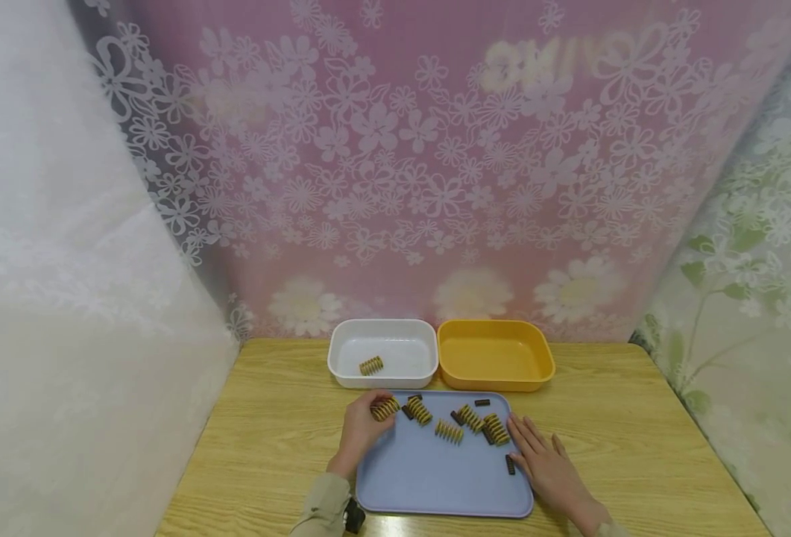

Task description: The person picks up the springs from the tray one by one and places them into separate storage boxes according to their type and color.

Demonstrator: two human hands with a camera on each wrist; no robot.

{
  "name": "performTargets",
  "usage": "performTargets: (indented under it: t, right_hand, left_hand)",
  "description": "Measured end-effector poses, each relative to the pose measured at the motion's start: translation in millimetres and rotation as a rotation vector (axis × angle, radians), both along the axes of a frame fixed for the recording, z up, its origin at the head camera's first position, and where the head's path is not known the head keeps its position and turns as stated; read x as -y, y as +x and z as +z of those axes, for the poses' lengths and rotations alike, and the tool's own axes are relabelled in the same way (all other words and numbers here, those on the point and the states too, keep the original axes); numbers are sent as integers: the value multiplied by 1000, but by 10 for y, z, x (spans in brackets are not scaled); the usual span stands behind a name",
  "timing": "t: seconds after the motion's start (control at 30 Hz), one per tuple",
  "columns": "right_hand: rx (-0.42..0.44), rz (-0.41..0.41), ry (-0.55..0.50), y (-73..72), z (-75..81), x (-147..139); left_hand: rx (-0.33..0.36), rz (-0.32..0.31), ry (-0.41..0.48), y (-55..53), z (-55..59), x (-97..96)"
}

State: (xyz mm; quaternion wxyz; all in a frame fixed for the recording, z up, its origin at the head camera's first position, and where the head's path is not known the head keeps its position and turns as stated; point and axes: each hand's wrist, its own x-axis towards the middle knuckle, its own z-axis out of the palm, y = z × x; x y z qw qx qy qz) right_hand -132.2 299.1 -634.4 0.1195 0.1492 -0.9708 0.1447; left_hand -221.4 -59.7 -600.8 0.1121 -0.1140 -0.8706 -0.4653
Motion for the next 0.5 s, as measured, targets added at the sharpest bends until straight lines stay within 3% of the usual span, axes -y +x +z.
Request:
performTargets:
  t: [0.17, 0.4, 0.5]
  right_hand:
    - [30, -8, 0, 14, 61, 25]
    - [141, -34, 36, 4, 146, 51]
    - [123, -28, 41, 1, 128, 45]
  left_hand:
    - [15, -15, 2, 9, 39, 16]
    - [36, -31, 24, -25, 88, 25]
    - [35, -33, 25, -39, 98, 34]
